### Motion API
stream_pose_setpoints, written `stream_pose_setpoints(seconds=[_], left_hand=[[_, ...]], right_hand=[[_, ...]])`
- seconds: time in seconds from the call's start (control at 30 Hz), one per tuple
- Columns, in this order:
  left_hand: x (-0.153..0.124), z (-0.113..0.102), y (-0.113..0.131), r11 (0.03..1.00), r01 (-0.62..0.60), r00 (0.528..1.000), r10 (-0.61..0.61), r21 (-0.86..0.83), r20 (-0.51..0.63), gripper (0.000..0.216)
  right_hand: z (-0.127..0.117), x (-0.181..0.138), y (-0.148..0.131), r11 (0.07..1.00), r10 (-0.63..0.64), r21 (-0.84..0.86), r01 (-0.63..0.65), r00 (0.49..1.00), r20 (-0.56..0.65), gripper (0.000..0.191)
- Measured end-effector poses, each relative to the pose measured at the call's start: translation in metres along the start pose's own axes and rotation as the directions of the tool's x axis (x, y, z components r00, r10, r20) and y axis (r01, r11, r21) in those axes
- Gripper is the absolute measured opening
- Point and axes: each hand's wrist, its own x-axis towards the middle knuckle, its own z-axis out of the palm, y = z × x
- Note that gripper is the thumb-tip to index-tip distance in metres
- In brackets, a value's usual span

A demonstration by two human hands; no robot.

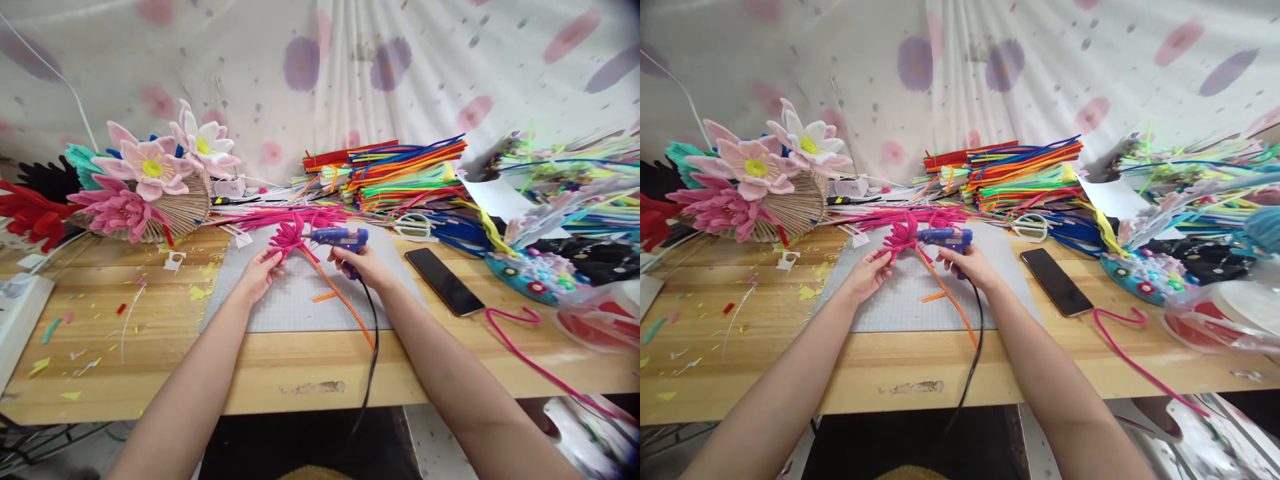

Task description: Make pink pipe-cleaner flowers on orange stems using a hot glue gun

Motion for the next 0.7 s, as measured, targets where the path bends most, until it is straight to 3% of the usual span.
stream_pose_setpoints(seconds=[0.07, 0.17, 0.7], left_hand=[[0.003, -0.0013, 0.0005, 1.0, -0.013, 1.0, 0.013, 0.0, -0.017, 0.018], [0.0061, -0.0029, 0.0007, 1.0, -0.027, 1.0, 0.027, -0.002, -0.015, 0.018], [0.0054, 0.001, 0.0007, 0.999, -0.019, 1.0, 0.019, 0.033, 0.004, 0.018]], right_hand=[[0.0104, -0.0006, 0.0032, 0.996, 0.049, -0.077, -0.046, 0.998, 0.035, 0.039], [0.0135, 0.0015, 0.0081, 0.988, 0.053, -0.144, -0.053, 0.999, -0.004, 0.04], [0.0157, 0.0024, 0.0062, 0.972, 0.003, -0.237, -0.014, 0.999, -0.048, 0.043]])
